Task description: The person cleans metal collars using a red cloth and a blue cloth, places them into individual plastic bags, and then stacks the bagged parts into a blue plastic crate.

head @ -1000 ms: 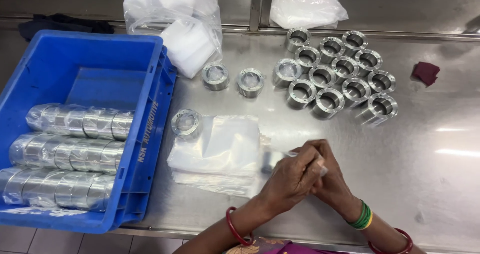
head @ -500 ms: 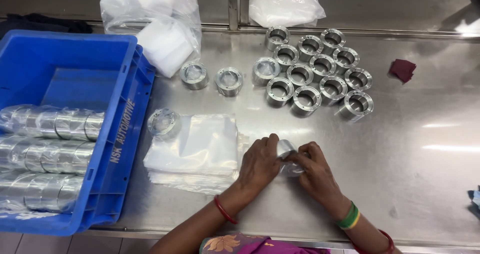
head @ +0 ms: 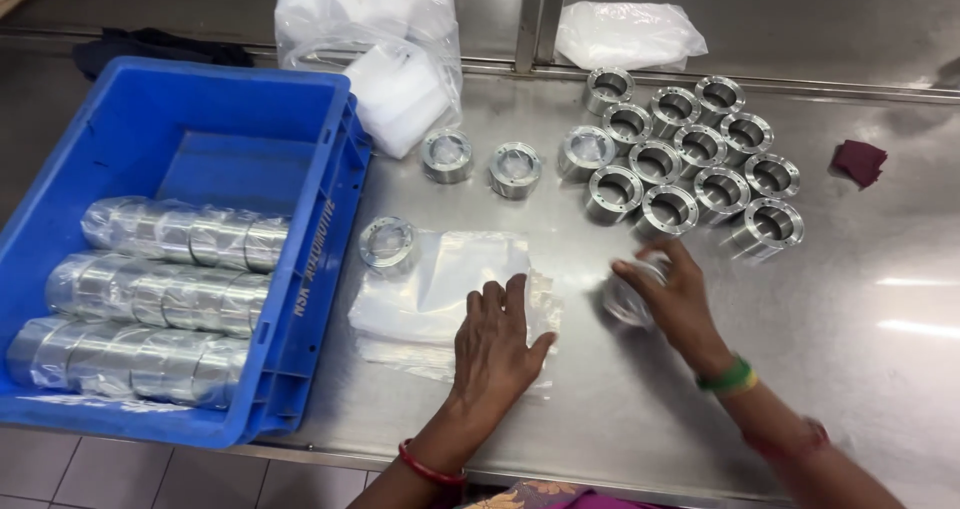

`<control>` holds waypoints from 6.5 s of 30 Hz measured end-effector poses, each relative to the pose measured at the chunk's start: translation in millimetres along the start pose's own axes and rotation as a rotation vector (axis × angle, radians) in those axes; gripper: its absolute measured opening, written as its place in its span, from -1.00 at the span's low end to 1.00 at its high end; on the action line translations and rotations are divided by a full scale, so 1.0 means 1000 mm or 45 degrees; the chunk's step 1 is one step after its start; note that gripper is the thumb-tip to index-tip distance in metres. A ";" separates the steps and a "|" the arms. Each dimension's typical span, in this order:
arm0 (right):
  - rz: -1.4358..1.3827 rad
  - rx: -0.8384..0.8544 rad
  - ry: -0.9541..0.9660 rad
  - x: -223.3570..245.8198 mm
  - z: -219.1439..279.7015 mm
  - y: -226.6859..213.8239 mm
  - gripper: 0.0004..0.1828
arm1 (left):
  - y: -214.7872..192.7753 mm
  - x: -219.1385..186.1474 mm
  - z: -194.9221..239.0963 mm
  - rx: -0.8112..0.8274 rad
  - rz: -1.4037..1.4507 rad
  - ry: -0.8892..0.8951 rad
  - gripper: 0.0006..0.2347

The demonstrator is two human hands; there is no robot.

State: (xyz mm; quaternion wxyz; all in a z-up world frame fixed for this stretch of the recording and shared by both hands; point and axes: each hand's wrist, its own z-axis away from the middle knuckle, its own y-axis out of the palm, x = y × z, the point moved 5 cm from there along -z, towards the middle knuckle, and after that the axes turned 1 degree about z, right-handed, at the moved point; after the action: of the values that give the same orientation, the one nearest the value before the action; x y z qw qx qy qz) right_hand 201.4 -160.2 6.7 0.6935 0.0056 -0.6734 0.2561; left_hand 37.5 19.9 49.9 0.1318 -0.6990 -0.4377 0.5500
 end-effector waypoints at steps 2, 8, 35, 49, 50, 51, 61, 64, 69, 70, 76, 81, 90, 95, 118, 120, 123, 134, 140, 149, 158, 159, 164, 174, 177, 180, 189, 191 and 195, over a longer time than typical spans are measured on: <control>0.005 0.130 0.013 0.026 -0.020 0.026 -0.57 | 0.004 0.008 0.000 0.131 -0.292 -0.092 -0.44; 0.676 0.059 -0.708 0.029 -0.110 0.080 -0.54 | 0.037 0.054 0.001 0.286 -0.245 -0.310 -0.84; 0.831 0.216 -0.722 0.004 0.034 -0.020 -0.10 | -0.005 0.006 -0.011 0.027 -0.028 -0.312 -0.94; -0.316 0.605 0.125 -0.016 0.039 -0.006 -0.29 | 0.094 0.018 0.019 0.562 0.476 -0.489 -0.77; -0.181 0.644 0.223 -0.014 0.043 0.001 -0.28 | 0.092 0.019 0.019 0.562 0.511 -0.458 -0.78; -0.182 0.637 0.222 -0.015 0.042 0.005 -0.28 | 0.088 0.021 0.017 0.566 0.511 -0.452 -0.78; 0.354 0.453 -0.098 -0.006 0.043 0.008 -0.38 | 0.047 -0.022 -0.018 0.495 0.634 -0.035 -0.76; 0.534 0.335 -0.823 0.029 0.062 0.004 -0.46 | 0.042 -0.056 -0.016 0.529 0.731 0.063 -0.78; -0.088 0.634 -0.303 -0.027 0.050 -0.001 -0.75 | 0.027 -0.067 -0.017 0.567 0.905 0.097 -0.81; -0.178 0.617 -0.334 -0.036 0.046 -0.005 -0.72 | 0.020 -0.061 -0.018 0.423 0.657 0.237 -0.70; -0.514 0.567 -0.177 -0.094 0.035 -0.011 -0.98 | 0.080 -0.011 -0.006 0.302 0.085 0.299 -0.51; 0.168 0.403 -0.749 -0.032 0.057 -0.026 -0.46 | 0.122 -0.013 -0.005 0.321 0.051 0.038 -0.66; 0.588 0.082 -0.711 -0.005 0.055 -0.019 -0.21 | 0.087 -0.040 0.020 0.515 0.549 -0.335 -0.55; -0.101 0.118 0.085 -0.032 0.015 -0.033 -0.43 | 0.071 0.003 0.058 0.328 -0.025 0.352 -0.60; 1.398 -0.027 -0.895 -0.023 -0.019 -0.077 -0.30 | 0.157 -0.008 0.000 0.598 0.142 -0.013 -0.87; 1.404 -0.104 -0.879 -0.015 0.012 -0.089 -0.27 | 0.141 -0.013 -0.003 0.735 0.411 -0.256 -0.83; 1.436 -0.442 -0.737 -0.009 0.043 -0.112 -0.17 | 0.127 -0.023 -0.006 0.683 0.296 -0.407 -0.68; -0.604 0.553 -0.127 -0.006 0.047 -0.088 -0.11 | 0.154 -0.027 -0.002 0.734 0.395 -0.473 -0.79; 0.122 0.517 0.166 -0.032 0.038 -0.070 -0.16 | 0.147 -0.016 0.003 0.764 0.609 -0.533 -0.78; 0.480 0.311 0.197 -0.030 0.042 -0.064 -0.07 | 0.087 -0.063 -0.025 0.246 0.402 0.259 -0.82; 0.123 0.405 -0.659 -0.035 0.048 -0.058 -0.72 | 0.081 -0.112 -0.028 0.538 1.009 0.285 -0.85; 0.120 0.399 -0.653 -0.038 0.047 -0.060 -0.72 | 0.075 -0.102 -0.029 0.547 1.010 0.285 -0.85; -0.270 0.443 -0.150 -0.060 0.039 -0.059 -0.96 | 0.111 -0.029 -0.016 0.569 0.029 0.193 -0.43; 0.568 0.218 -0.692 -0.016 0.063 -0.063 -0.68 | 0.116 -0.080 -0.033 0.354 0.065 0.045 -0.59; 0.490 0.265 -0.605 -0.018 0.063 -0.054 -0.14 | 0.114 -0.074 -0.020 0.479 0.291 -0.170 -0.59; 0.522 -0.078 -0.599 -0.027 0.056 -0.058 -0.19 | 0.120 -0.052 0.011 0.673 0.501 -0.403 -0.64; -0.128 -0.035 0.060 -0.019 -0.004 -0.076 -0.42 | 0.111 -0.044 0.040 0.556 0.167 0.223 -0.84; -0.143 -0.043 -0.034 -0.039 -0.036 -0.067 -0.51 | 0.125 -0.081 0.036 0.702 0.153 0.398 -0.77; 0.052 -0.069 -0.095 -0.027 -0.071 -0.042 -0.55 | 0.162 -0.127 0.022 0.757 0.021 0.443 -0.52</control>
State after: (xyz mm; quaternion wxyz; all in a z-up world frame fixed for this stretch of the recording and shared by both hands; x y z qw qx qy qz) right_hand 283.7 -181.3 -11.3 0.6624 -0.0174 -0.7055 0.2514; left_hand 92.6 -177.1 17.1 0.3981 -0.7167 -0.2235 0.5271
